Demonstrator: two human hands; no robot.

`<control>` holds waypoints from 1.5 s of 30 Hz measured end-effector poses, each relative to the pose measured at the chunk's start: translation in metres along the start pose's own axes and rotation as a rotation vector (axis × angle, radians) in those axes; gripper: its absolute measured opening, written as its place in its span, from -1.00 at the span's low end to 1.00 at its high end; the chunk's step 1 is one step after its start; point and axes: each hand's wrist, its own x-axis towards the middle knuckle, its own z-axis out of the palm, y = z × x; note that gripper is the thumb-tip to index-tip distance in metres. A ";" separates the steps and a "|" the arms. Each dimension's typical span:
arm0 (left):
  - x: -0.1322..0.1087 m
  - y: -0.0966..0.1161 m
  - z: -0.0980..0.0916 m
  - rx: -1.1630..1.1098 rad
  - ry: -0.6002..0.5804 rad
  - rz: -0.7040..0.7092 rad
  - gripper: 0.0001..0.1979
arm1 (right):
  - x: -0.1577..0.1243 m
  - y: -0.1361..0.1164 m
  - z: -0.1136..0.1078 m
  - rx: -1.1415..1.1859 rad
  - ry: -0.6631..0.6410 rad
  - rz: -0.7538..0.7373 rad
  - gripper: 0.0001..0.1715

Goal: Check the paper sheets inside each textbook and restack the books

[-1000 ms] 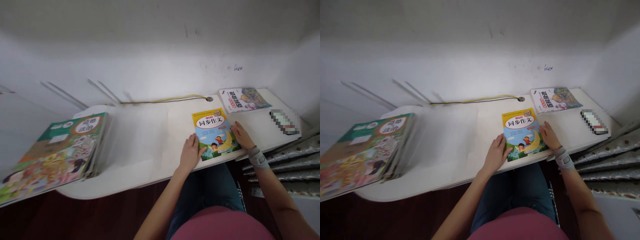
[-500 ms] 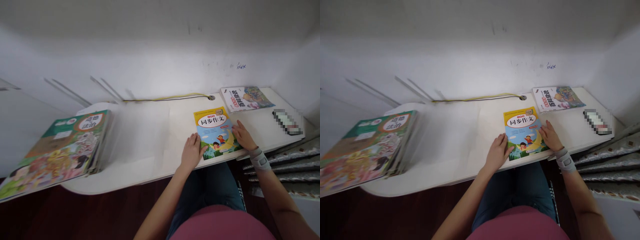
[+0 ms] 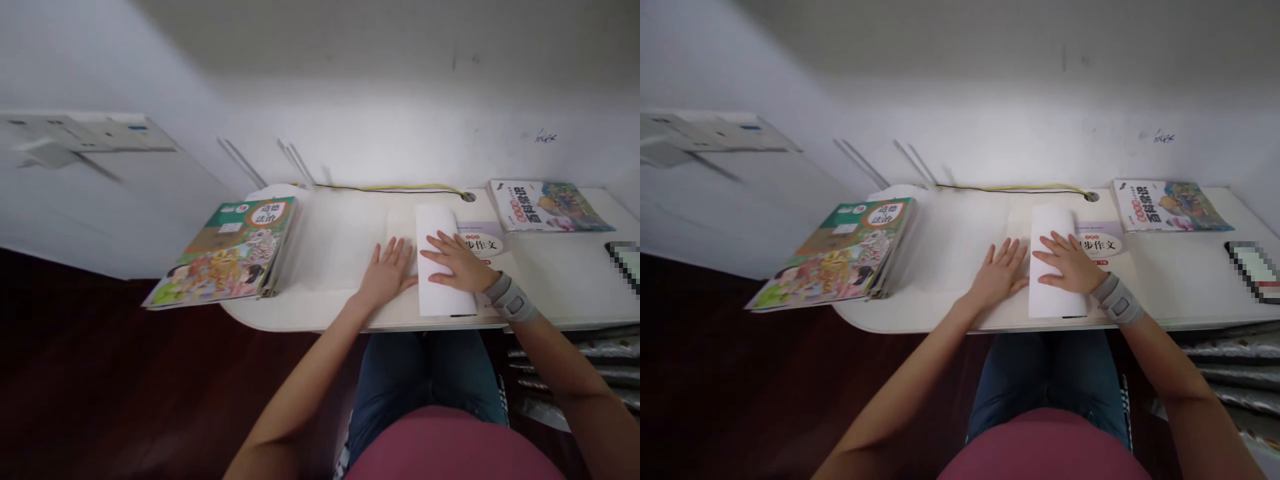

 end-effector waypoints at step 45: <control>-0.031 0.016 0.013 -0.115 -0.031 -0.262 -0.21 | 0.106 0.032 0.022 -0.288 -0.070 0.395 -0.48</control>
